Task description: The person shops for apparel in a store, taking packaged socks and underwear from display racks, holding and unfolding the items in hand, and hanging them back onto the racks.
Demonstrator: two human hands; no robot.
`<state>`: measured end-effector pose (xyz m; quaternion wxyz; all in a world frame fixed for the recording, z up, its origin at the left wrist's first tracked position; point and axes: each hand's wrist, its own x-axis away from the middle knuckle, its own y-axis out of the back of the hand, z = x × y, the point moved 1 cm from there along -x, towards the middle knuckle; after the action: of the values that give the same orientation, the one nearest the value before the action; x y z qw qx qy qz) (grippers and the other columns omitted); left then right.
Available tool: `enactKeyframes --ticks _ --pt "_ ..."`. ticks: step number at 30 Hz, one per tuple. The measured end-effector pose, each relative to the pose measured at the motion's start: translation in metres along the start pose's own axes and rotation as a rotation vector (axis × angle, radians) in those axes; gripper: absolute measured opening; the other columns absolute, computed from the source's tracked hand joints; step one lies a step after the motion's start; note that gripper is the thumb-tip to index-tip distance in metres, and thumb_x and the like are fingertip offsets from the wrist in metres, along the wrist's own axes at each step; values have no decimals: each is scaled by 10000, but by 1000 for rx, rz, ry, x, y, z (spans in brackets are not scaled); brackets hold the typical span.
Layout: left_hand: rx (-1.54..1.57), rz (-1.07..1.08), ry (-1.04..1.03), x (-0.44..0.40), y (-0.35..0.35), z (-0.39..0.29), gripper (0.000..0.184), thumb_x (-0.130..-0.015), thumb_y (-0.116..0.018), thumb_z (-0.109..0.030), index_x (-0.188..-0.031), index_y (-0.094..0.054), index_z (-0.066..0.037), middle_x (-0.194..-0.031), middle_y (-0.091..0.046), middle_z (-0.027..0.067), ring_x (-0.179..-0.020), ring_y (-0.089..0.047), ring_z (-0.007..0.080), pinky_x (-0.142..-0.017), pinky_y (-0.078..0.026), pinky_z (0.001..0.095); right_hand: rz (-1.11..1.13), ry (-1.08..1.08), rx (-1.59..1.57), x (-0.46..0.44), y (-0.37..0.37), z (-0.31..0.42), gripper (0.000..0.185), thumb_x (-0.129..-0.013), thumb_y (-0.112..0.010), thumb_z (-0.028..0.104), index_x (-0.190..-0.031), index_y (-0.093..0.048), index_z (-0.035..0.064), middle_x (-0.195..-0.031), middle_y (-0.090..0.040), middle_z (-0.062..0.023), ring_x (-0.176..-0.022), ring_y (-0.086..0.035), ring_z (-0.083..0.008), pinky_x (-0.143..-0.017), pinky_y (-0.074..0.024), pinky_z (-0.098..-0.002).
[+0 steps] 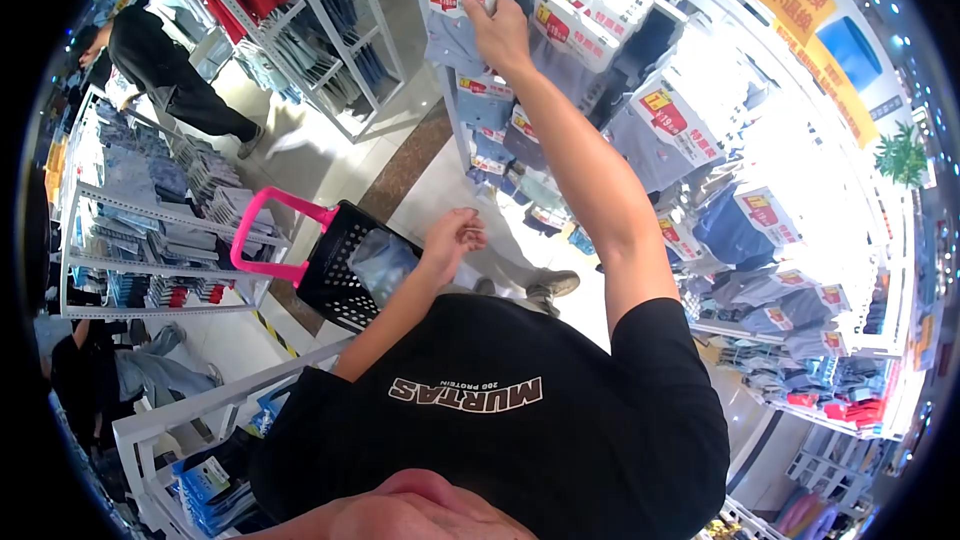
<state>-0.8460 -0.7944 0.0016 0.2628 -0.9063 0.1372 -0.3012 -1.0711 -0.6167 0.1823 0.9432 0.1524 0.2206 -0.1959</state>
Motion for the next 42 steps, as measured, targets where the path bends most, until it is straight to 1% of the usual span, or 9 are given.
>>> enactKeyframes --ticks 1,4,8,14,18,26,32,36,42 --pt "-14 19 -2 1 -2 1 224 -946 -561 -210 -1071 -560 -24 -936 -630 109 -799 -635 212 -712 -522 349 -1 11 -6 -1 -3 6 402 -871 -674 346 -988 -627 -37 -938 -687 -212 -874 -660 -330 -785 -485 -392" --pt "-22 40 2 2 -9 3 230 -939 -570 -196 -1073 -533 -13 -907 -624 109 -739 -641 201 -665 -527 318 55 -10 140 4 -3 17 405 -875 -680 329 -1047 -636 -35 -968 -695 -190 -856 -663 -259 -783 -492 -356" --pt "-72 37 15 -8 -15 2 228 -939 -573 -205 -1065 -554 -17 -911 -626 105 -751 -638 200 -676 -519 308 48 -51 110 18 2 16 390 -853 -682 322 -1037 -627 -17 -908 -684 -215 -868 -665 -354 -797 -492 -413" --pt "-292 -54 -488 -58 -21 -63 232 -951 -578 -192 -1087 -586 -4 -1005 -648 87 -831 -647 185 -746 -522 320 -121 212 179 121 30 -18 467 -844 -688 222 -1208 -546 -33 -1136 -601 -213 -1045 -596 -364 -862 -491 -394" --pt "-375 30 -709 -67 -72 -125 279 -928 -638 -163 -1139 -583 12 -1068 -648 76 -960 -614 137 -849 -489 263 235 -313 19 232 61 -58 346 -866 -668 194 -1126 -610 -26 -988 -663 -164 -912 -654 -249 -798 -511 -354" --pt "-563 154 -1053 -139 -183 -180 391 -881 -698 -116 -1209 -545 30 -1153 -628 98 -1058 -598 168 -975 -439 293 267 -631 129 393 127 -94 273 -884 -669 147 -1102 -639 -15 -932 -686 -101 -804 -639 -144 -716 -521 -286" --pt "-667 494 -625 -143 -196 -206 411 -884 -707 -161 -1227 -555 7 -1133 -641 67 -1030 -592 134 -928 -439 274 37 -816 62 453 155 -106 246 -883 -664 139 -1071 -651 -19 -824 -664 -67 -737 -600 -125 -682 -496 -270" --pt "-564 494 -594 -131 -185 -203 394 -878 -729 -239 -1161 -590 -2 -1047 -657 54 -921 -595 98 -837 -464 256 18 -864 27 458 154 -104 248 -896 -666 125 -1096 -642 -19 -844 -665 -65 -763 -614 -115 -678 -502 -251" --pt "-117 594 -451 -76 -171 -195 307 -974 -587 -236 -1194 -556 -24 -1119 -649 53 -995 -600 114 -897 -471 287 43 -722 38 403 156 -85 231 -909 -650 127 -1086 -642 -22 -856 -667 -58 -770 -620 -117 -703 -504 -267"
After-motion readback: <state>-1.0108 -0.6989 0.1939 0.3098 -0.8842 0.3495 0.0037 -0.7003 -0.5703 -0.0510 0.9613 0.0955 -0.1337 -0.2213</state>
